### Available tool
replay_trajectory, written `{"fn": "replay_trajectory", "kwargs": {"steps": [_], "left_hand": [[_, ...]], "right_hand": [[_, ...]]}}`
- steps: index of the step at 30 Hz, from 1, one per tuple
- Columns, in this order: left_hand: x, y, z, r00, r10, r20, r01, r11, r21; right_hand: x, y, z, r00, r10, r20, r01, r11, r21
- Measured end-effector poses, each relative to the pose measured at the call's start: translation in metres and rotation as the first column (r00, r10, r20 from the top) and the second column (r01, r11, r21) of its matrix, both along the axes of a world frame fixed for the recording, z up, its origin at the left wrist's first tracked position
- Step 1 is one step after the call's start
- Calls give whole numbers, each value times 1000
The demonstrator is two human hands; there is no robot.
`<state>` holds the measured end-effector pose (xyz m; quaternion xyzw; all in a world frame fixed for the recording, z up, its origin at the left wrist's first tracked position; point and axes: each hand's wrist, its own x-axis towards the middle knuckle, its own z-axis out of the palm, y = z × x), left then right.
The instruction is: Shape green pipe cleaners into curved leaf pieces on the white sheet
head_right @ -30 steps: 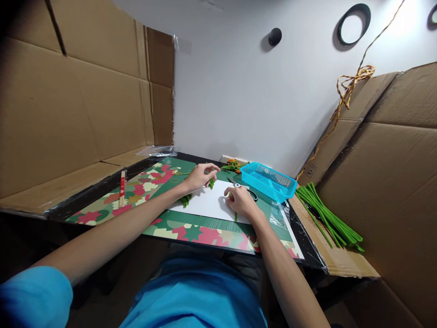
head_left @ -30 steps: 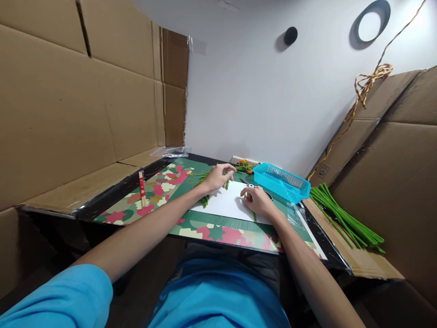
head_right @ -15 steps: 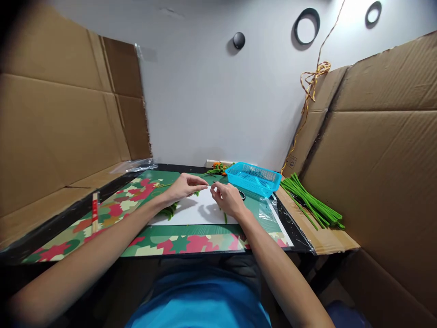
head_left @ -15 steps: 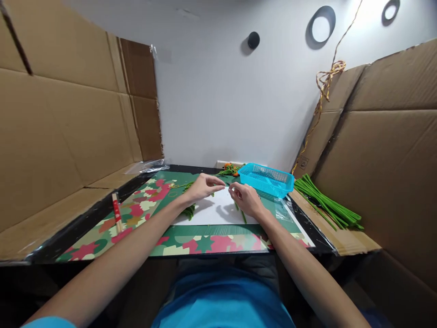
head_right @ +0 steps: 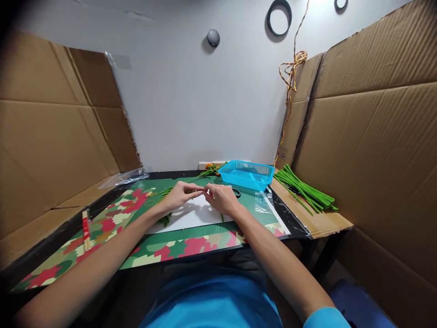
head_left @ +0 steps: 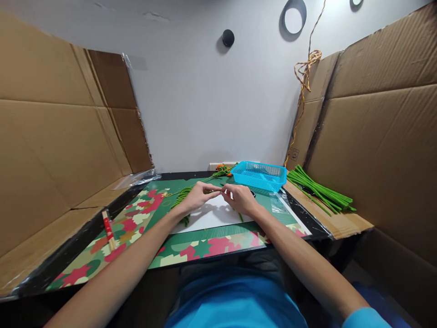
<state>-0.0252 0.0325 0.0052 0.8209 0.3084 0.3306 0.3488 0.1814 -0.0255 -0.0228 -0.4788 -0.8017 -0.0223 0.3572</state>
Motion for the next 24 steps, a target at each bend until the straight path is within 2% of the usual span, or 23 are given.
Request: {"fn": "replay_trajectory", "kwargs": {"steps": [6, 10, 17, 20, 24], "left_hand": [[2, -4, 1, 998, 37, 47, -36, 999, -11], [1, -7, 1, 997, 74, 19, -72, 995, -75], [1, -7, -2, 1000, 20, -4, -20, 987, -158], [0, -7, -3, 1000, 11, -9, -12, 990, -144], [0, -8, -2, 999, 34, -25, -35, 998, -61]], "right_hand": [[0, 0, 0, 999, 35, -2, -35, 999, -9], [1, 1, 1, 999, 30, 21, -30, 999, -15], [0, 1, 1, 997, 69, 24, -69, 997, -18], [1, 3, 0, 998, 57, 31, -56, 998, -20], [2, 4, -1, 999, 32, -3, -32, 999, -3]]}}
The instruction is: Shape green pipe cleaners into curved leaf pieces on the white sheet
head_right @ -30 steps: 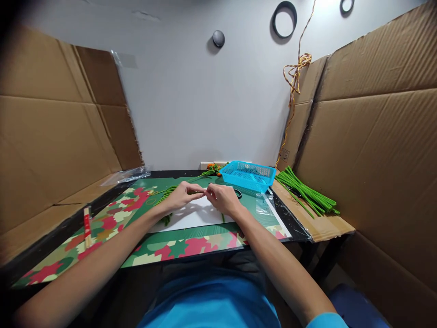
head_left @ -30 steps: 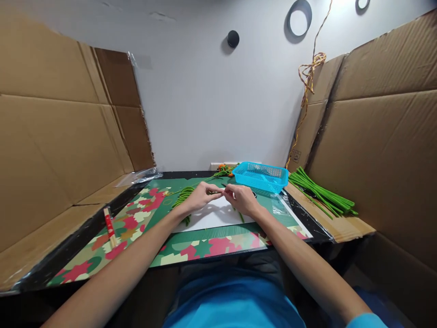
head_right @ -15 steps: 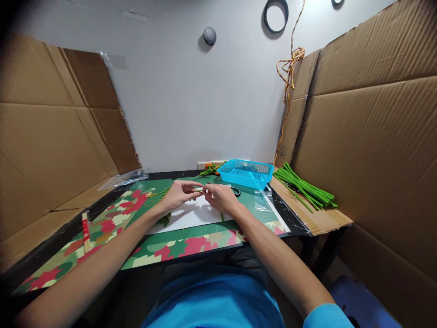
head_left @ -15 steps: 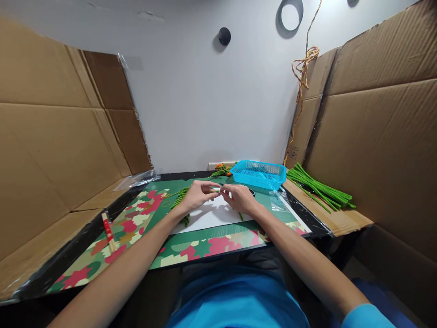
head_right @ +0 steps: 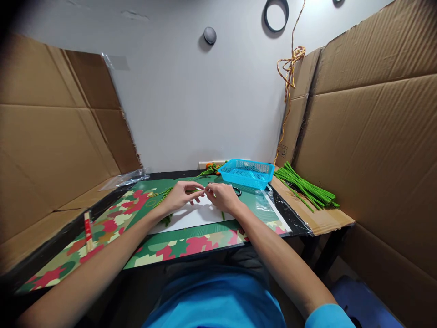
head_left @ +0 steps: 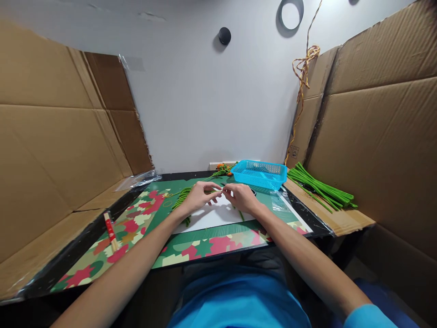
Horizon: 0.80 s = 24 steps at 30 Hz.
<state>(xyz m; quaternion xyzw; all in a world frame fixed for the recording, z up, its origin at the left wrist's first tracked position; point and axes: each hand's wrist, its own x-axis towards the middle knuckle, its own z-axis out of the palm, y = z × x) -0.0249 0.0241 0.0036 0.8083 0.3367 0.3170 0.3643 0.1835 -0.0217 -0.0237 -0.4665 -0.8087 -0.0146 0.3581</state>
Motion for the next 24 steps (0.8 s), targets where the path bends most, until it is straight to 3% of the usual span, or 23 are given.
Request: {"fn": "replay_trajectory", "kwargs": {"steps": [8, 24], "left_hand": [[0, 1, -3, 999, 15, -37, -12, 998, 66], [6, -3, -5, 999, -15, 35, 11, 992, 125]], "right_hand": [[-1, -3, -1, 1000, -16, -4, 16, 1000, -10], [6, -4, -10, 999, 30, -34, -29, 999, 27]]}}
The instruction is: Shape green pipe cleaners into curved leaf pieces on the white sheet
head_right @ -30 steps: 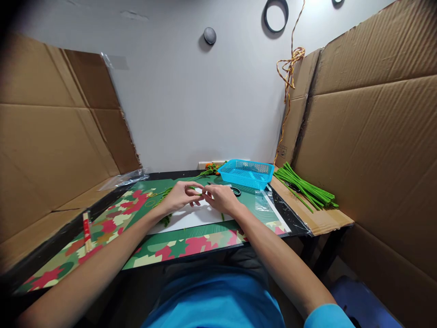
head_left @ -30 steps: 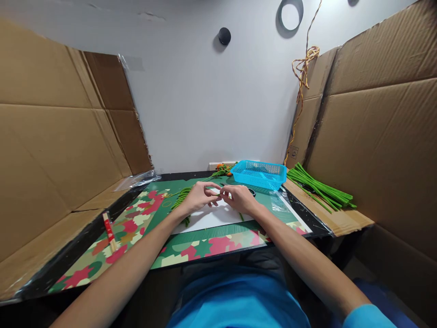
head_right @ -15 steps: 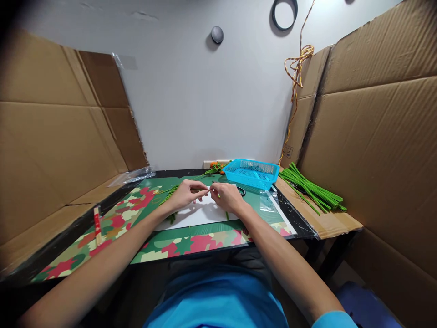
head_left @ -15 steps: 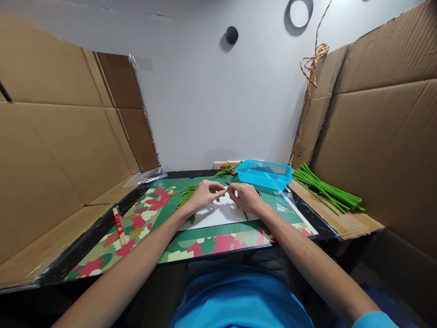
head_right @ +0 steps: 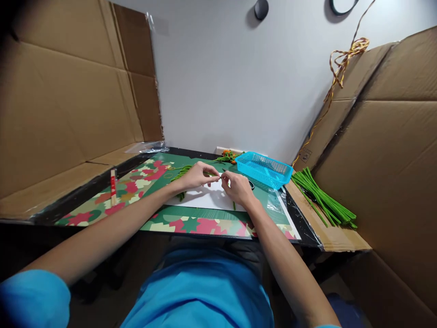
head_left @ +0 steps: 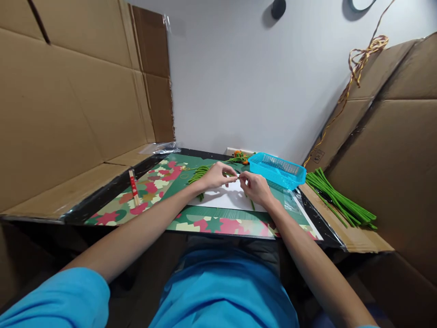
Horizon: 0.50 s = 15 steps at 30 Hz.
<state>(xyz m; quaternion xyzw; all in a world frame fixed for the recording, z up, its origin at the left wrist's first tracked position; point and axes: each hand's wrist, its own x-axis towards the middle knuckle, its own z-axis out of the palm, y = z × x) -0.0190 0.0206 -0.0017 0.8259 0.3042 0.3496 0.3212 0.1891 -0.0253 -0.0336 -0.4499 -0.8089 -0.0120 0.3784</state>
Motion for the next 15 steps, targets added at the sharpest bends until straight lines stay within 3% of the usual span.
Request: {"fn": "replay_trajectory", "kwargs": {"steps": [7, 15], "left_hand": [[-1, -3, -1, 1000, 18, -11, -18, 999, 48], [-2, -4, -3, 999, 26, 19, -26, 1000, 12]], "right_hand": [[-1, 0, -2, 999, 24, -26, -24, 1000, -12], [-2, -1, -3, 999, 27, -38, -27, 1000, -13]]}}
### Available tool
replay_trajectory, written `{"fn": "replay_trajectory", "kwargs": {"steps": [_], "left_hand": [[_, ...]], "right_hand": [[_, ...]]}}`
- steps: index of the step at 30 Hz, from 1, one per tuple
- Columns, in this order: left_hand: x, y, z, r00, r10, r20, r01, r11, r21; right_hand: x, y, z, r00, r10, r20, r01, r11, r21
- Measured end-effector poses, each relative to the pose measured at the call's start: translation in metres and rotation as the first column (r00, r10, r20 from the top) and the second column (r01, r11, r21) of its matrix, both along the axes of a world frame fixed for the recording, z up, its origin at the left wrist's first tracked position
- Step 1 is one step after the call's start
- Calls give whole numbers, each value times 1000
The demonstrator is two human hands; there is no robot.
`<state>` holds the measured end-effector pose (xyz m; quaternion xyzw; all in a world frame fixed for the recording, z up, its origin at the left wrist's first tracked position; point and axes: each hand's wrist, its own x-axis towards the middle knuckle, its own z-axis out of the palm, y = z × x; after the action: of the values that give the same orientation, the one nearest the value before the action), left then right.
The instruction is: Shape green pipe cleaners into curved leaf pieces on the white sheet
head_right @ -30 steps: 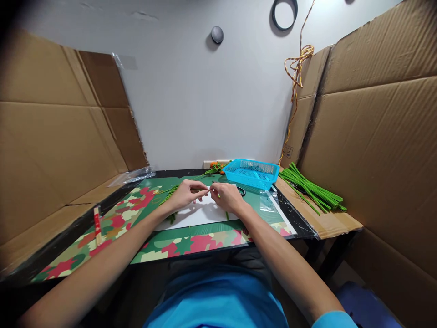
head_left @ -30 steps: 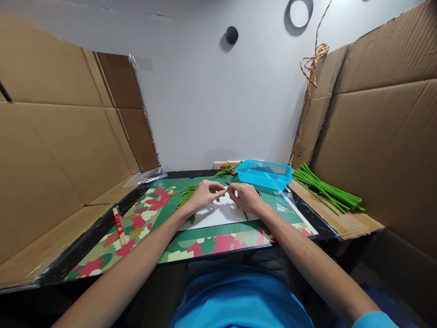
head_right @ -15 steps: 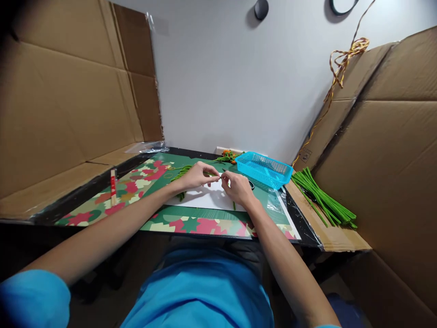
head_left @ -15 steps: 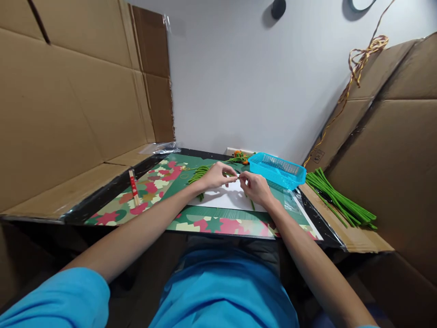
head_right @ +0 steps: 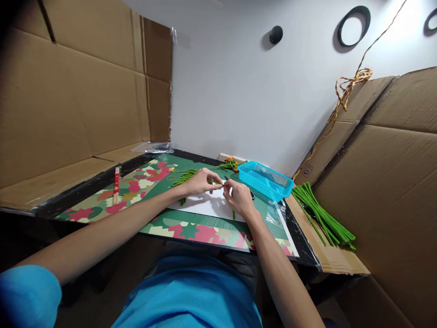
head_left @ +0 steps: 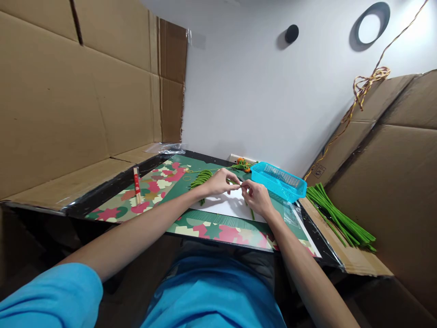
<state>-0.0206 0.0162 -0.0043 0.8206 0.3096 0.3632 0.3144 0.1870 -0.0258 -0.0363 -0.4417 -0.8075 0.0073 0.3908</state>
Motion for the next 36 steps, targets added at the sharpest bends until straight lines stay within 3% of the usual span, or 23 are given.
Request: {"fn": "replay_trajectory", "kwargs": {"steps": [9, 19, 23, 29, 36], "left_hand": [[1, 4, 0, 999, -30, 21, 31, 999, -23], [-1, 7, 3, 998, -46, 44, 51, 992, -118], [-4, 9, 4, 997, -77, 30, 81, 983, -165], [-5, 9, 5, 994, -109, 2, 108, 985, -131], [-7, 11, 3, 997, -72, -11, 71, 994, -83]], "right_hand": [[-1, 6, -3, 981, 72, -178, -78, 997, -25], [-3, 3, 4, 897, 189, -400, -260, 957, -130], [-1, 2, 4, 904, 200, -378, -282, 943, -175], [3, 8, 0, 915, 224, -335, -299, 934, -194], [2, 6, 1, 949, 169, -268, -225, 955, -193]]}}
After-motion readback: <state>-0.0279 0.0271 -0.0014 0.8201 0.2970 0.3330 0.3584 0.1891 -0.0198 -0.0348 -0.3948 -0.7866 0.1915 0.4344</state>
